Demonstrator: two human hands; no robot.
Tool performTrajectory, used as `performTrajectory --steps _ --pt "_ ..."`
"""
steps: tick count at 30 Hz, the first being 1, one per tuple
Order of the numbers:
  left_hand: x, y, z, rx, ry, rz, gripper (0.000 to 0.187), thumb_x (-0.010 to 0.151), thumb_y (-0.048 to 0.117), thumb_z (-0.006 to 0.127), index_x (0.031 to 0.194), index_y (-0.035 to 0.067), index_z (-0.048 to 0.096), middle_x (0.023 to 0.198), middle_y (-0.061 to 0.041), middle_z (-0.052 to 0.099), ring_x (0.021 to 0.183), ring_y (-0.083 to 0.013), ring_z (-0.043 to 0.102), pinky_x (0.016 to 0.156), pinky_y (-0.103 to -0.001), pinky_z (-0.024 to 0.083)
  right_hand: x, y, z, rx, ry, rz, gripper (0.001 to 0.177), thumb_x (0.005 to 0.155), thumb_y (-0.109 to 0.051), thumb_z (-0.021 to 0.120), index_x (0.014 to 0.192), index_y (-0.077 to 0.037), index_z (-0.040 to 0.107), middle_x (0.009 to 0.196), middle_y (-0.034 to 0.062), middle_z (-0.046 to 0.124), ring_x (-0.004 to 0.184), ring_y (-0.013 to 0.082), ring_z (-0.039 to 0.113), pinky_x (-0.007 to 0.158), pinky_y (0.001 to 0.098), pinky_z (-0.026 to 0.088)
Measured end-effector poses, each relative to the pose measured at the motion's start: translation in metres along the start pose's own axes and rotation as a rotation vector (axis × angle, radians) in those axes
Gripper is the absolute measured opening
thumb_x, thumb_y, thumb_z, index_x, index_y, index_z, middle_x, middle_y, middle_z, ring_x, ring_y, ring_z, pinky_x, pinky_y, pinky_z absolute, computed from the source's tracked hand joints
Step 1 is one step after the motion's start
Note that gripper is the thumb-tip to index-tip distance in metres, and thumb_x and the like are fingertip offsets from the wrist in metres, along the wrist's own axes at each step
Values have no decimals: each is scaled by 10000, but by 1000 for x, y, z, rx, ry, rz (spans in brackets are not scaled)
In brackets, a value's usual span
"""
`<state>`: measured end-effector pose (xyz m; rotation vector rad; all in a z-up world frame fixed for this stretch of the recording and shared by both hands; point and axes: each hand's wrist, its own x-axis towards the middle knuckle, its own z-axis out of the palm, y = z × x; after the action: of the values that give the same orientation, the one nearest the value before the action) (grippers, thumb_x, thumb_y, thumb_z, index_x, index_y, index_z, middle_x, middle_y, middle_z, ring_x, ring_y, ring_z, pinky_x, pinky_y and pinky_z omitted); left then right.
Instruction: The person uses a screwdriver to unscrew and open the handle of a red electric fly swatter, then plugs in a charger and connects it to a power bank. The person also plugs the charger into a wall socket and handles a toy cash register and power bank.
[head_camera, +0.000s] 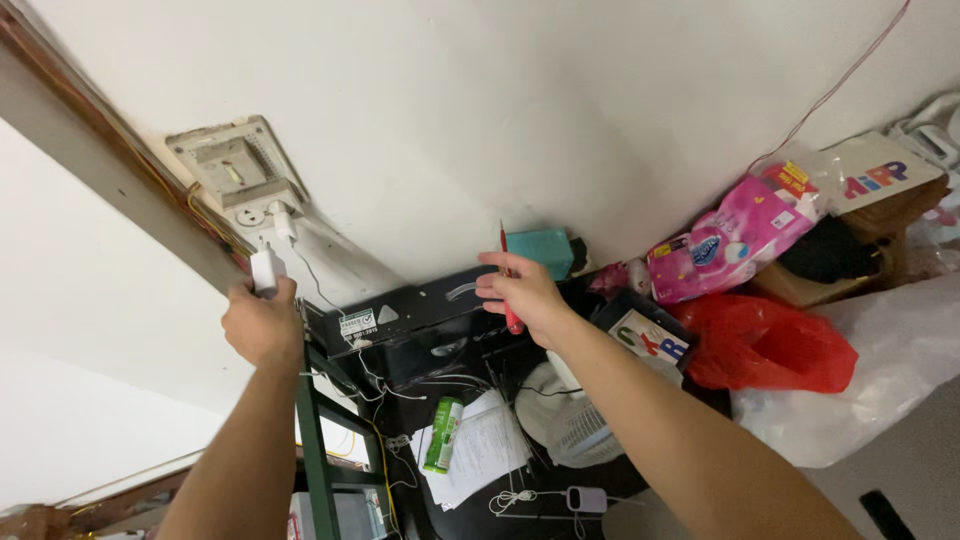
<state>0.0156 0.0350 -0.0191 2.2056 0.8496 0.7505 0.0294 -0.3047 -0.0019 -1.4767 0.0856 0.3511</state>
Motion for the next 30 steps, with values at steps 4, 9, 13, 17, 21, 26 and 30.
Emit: performTrajectory --steps 4,9,13,17,21,26,30 --pt "-46 19 -9 -160 29 3 416 872 314 774 1129 5 667 944 -160 754 847 -310 730 826 -434 554 -22 9 -21 40 24 13 474 948 -63 543 1421 -50 560 1269 221 664 1188 328 687 970 442 589" --pt "-95 64 -11 -162 -54 135 419 870 317 778 1126 4 666 943 -160 744 825 -330 717 809 -457 543 -51 19 -60 121 63 13 481 950 -48 531 1430 -47 545 1266 224 660 1194 346 680 976 462 579" --pt "-137 107 -10 -158 -109 297 404 864 317 781 1115 19 671 934 -183 738 842 -352 716 822 -463 544 -75 18 -103 154 115 -3 487 950 -50 510 1436 -59 539 1265 213 667 1194 344 677 977 467 574" --pt "-179 158 -12 -263 -166 383 424 865 334 769 1121 20 644 950 -188 739 824 -367 712 768 -477 542 -108 9 -155 193 201 -28 480 951 -41 542 1431 -54 540 1266 226 656 1192 357 673 968 471 573" --pt "-226 201 -15 -323 -258 370 446 878 373 753 1144 37 630 907 -187 745 802 -383 715 775 -489 547 -152 1 -217 221 296 -39 465 961 -56 553 1425 -54 527 1277 218 655 1192 356 669 965 476 571" --pt "-288 247 -9 -357 -332 403 435 867 368 752 1114 48 593 901 -192 741 828 -397 719 787 -493 545 -211 1 -287 285 389 -79 459 964 -66 533 1423 -49 535 1272 220 651 1179 354 669 955 490 578" --pt "-337 283 1 -444 -409 397 482 841 343 747 1099 26 490 876 -207 718 816 -429 700 784 -513 527 -251 0 -328 297 434 -129 460 966 -68 554 1425 -46 542 1269 226 653 1180 352 671 961 475 574"
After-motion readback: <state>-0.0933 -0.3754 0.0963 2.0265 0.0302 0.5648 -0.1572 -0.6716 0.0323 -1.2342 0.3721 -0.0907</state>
